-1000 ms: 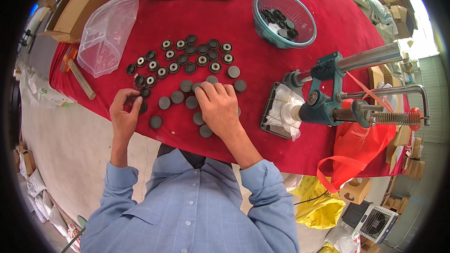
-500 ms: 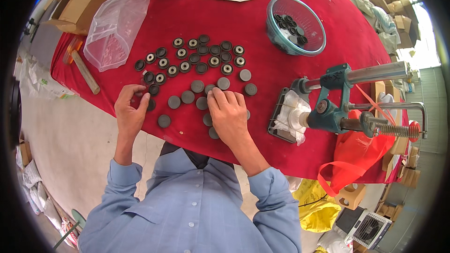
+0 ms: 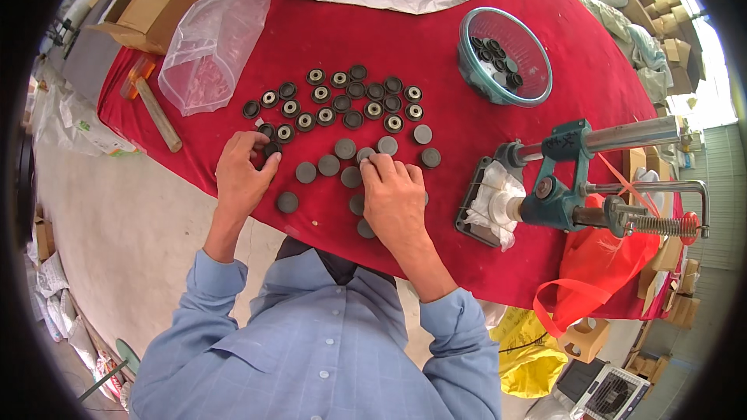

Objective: The person sorts small metal rings and dark circular discs on a red tablecloth, then uses a rubber mallet to tap the rings onto the discs. They arrange the assembled units into a grid pattern and finally use a manual press machine to process the items one by one.

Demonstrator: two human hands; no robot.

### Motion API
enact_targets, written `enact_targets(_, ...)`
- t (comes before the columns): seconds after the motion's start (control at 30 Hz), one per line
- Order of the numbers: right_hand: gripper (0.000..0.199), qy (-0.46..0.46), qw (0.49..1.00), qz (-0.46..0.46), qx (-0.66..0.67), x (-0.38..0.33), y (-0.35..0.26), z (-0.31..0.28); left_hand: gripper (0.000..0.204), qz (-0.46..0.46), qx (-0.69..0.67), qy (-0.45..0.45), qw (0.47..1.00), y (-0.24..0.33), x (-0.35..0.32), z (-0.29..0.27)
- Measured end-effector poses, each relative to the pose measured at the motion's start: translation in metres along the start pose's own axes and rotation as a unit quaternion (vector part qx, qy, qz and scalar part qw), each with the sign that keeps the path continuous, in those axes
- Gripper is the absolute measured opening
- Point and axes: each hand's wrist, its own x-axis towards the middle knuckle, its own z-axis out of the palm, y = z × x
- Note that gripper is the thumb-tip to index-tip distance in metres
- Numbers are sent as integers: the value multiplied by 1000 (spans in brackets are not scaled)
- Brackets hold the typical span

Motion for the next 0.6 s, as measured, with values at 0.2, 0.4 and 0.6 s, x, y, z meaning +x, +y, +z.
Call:
enact_targets(0.2, 28, 19, 985, 84, 150, 26, -8, -16, 32, -8, -68, -21, 997, 2, 1, -6)
enact_targets(0.4, 36, -15, 955, 63, 290, 53, -40, 7, 32, 69, -131, -29, 989, 6, 0, -5)
enact_targets(0.6, 30, -29, 944, 14, 330, 67, -58, 31, 34, 92, -224, -58, 968, 2, 3, -4)
